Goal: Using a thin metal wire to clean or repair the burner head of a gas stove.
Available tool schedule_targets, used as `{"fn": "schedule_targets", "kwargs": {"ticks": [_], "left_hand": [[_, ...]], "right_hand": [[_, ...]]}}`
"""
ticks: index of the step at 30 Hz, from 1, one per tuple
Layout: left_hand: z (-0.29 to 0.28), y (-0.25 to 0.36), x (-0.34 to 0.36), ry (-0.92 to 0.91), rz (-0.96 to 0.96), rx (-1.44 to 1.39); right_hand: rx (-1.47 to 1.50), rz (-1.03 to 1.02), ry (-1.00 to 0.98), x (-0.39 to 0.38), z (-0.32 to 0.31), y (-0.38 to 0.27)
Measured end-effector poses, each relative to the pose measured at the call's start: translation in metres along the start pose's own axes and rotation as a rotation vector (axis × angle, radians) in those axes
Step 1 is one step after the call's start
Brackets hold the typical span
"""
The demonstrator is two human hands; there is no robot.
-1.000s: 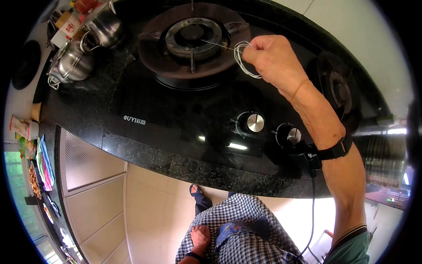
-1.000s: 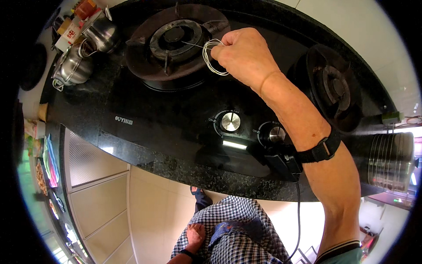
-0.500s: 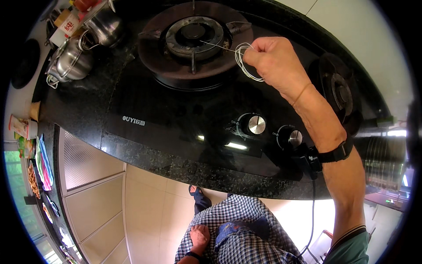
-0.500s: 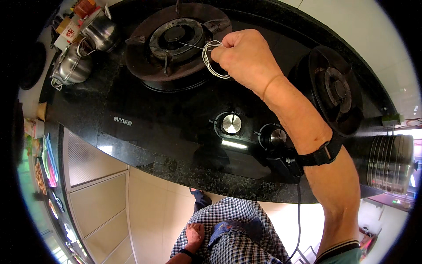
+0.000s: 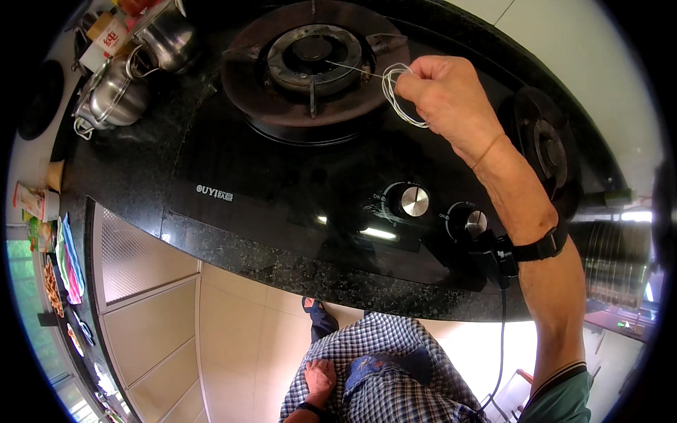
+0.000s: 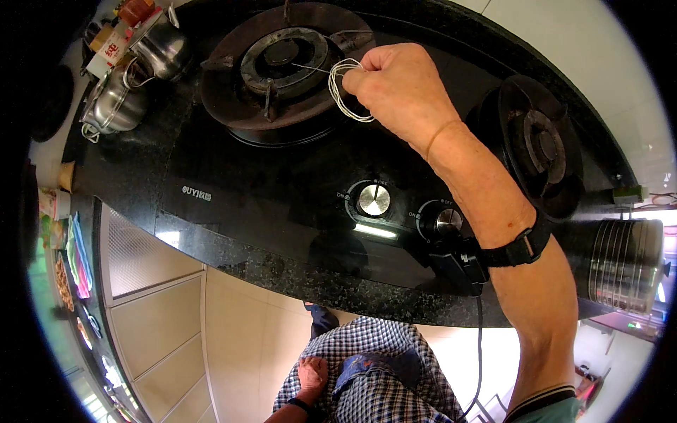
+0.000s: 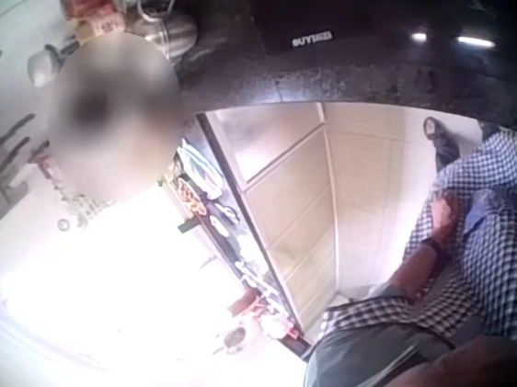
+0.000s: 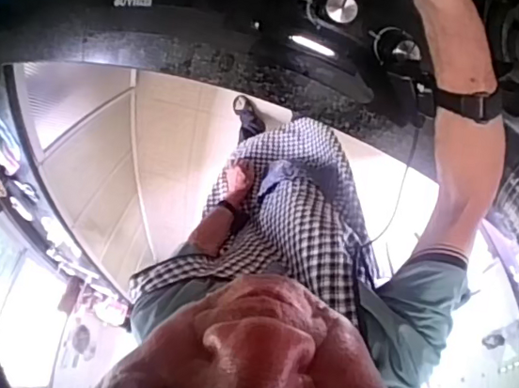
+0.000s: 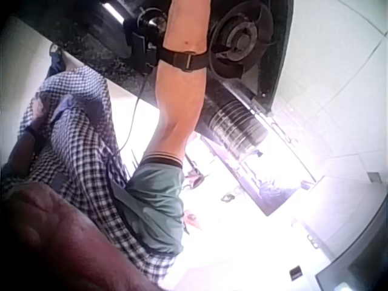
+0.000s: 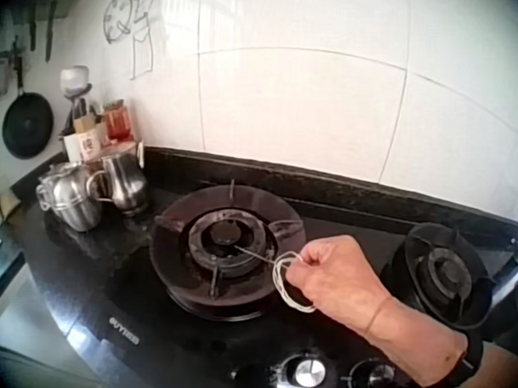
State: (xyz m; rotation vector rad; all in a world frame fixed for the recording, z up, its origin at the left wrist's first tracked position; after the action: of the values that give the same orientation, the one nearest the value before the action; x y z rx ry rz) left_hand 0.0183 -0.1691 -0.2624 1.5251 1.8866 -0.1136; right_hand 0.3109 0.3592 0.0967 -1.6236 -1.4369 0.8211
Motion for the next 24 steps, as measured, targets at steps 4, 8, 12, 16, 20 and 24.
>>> {"fn": "schedule_targets", "kwargs": {"ticks": [4,8,12,16,20,24], "left_hand": [[-0.004,0.004,0.000,-0.019,-0.016,0.009],[-0.006,0.007,0.002,-0.024,-0.027,-0.002],[-0.006,0.007,0.002,0.001,-0.028,0.000],[0.006,-0.004,0.002,0.015,0.009,0.013],[0.001,0.003,0.004,0.028,0.005,0.018],[-0.001,0.002,0.003,0.026,0.007,-0.006]], "right_hand": [[0.013,-0.014,0.003,0.002,0.002,0.002],[0.116,0.079,-0.028,-0.003,0.004,0.003],[0.430,0.308,-0.133,-0.008,0.013,0.005],[0.546,0.318,-0.129,-0.011,0.018,0.003],[0.576,0.306,-0.059,-0.013,0.018,0.002],[0.548,0.301,-0.124,-0.013,0.022,0.007]]}}
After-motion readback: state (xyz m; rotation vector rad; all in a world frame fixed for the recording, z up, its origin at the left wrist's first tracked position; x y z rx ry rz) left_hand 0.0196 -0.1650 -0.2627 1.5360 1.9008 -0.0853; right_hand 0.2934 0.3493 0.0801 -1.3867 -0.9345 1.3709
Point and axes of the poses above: each hand's wrist, its own x-axis towards the middle knuckle, its own z-axis out of the palm, y = z × x, the point moved 4 cm from there along x, towards the middle knuckle, and after that the axes turned 4 degrees about y, right-handed, at the moved point
